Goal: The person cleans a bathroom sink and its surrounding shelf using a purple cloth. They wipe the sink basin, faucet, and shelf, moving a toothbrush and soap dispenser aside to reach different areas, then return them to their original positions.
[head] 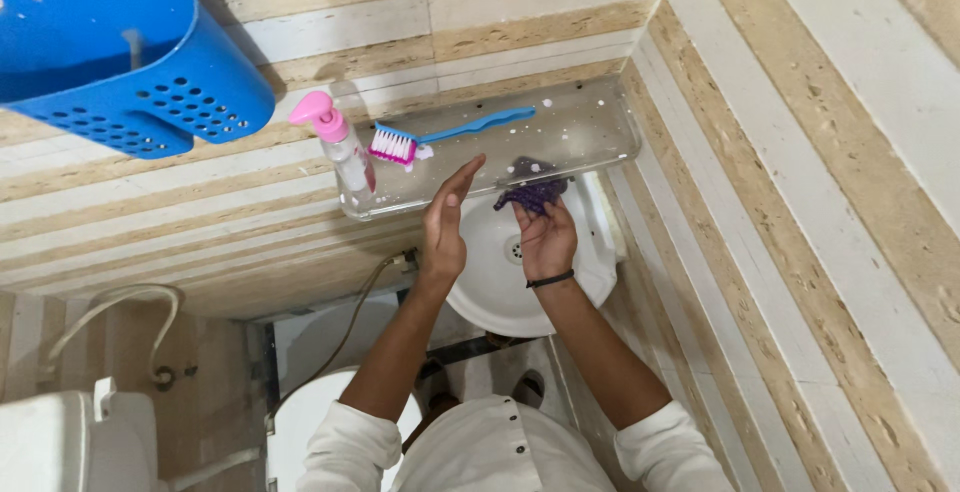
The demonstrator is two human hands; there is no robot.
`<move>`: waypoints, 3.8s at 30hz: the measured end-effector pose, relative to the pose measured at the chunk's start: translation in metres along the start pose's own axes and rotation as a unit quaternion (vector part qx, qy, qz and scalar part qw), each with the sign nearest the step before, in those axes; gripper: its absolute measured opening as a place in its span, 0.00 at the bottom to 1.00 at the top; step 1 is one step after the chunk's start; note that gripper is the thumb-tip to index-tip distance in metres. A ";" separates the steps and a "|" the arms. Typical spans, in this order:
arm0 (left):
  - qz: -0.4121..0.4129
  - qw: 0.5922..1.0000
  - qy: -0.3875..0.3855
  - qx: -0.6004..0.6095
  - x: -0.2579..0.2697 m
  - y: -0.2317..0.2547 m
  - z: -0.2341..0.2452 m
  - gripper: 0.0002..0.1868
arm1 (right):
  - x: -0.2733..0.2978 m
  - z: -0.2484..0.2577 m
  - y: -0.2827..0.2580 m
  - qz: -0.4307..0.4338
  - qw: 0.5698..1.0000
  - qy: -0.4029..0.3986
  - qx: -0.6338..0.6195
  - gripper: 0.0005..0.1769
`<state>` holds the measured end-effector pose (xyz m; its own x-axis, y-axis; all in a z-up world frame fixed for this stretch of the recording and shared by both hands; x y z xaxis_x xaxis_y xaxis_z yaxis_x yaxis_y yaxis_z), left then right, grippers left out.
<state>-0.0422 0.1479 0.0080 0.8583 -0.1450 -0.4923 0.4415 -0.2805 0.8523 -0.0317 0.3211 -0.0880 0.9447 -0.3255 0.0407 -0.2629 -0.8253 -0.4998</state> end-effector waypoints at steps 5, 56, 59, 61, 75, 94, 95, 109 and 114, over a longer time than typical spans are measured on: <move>-0.014 1.000 0.013 -0.006 0.004 0.001 0.017 0.31 | 0.006 -0.009 0.019 -0.017 1.000 -0.016 0.005 0.23; -0.042 0.998 0.033 -0.040 0.004 0.038 0.101 0.29 | -0.010 -0.018 0.128 -0.125 0.983 -0.084 -0.103 0.15; -0.044 0.998 0.028 -0.042 -0.001 0.031 0.095 0.30 | -0.007 -0.027 0.113 -0.119 0.990 -0.031 -0.068 0.18; -0.042 0.998 0.028 -0.044 -0.003 0.026 0.091 0.30 | -0.005 -0.034 0.103 -0.123 0.991 0.010 -0.050 0.21; -0.022 0.999 0.007 -0.033 -0.027 0.006 0.043 0.30 | -0.022 -0.015 0.052 -0.090 0.994 -0.007 -0.062 0.22; -0.031 0.999 -0.007 -0.012 -0.054 -0.010 -0.017 0.31 | -0.072 0.033 0.011 -0.062 0.993 0.008 -0.104 0.17; -0.031 0.999 -0.008 -0.015 -0.055 -0.011 -0.019 0.31 | -0.074 0.034 0.008 -0.062 0.992 -0.003 -0.107 0.18; -0.019 0.999 -0.026 -0.010 -0.063 -0.027 -0.056 0.31 | -0.109 0.073 -0.034 -0.034 0.991 0.015 -0.132 0.22; -0.006 0.999 -0.039 -0.010 -0.062 -0.029 -0.065 0.31 | -0.107 0.085 -0.045 -0.042 0.986 0.102 -0.122 0.19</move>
<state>-0.0913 0.2268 0.0260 0.8309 -0.2147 -0.5134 0.4569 -0.2636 0.8496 -0.1044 0.4326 -0.1428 0.9129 -0.3160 0.2584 -0.2479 -0.9321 -0.2642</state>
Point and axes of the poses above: each hand's wrist, its own x-axis away from the middle knuckle, its own z-axis out of the back of the hand, y = z × x, the point moved 2 cm from there along -x, towards the middle knuckle, and after that the axes turned 2 degrees about y, right-handed, at the moved point
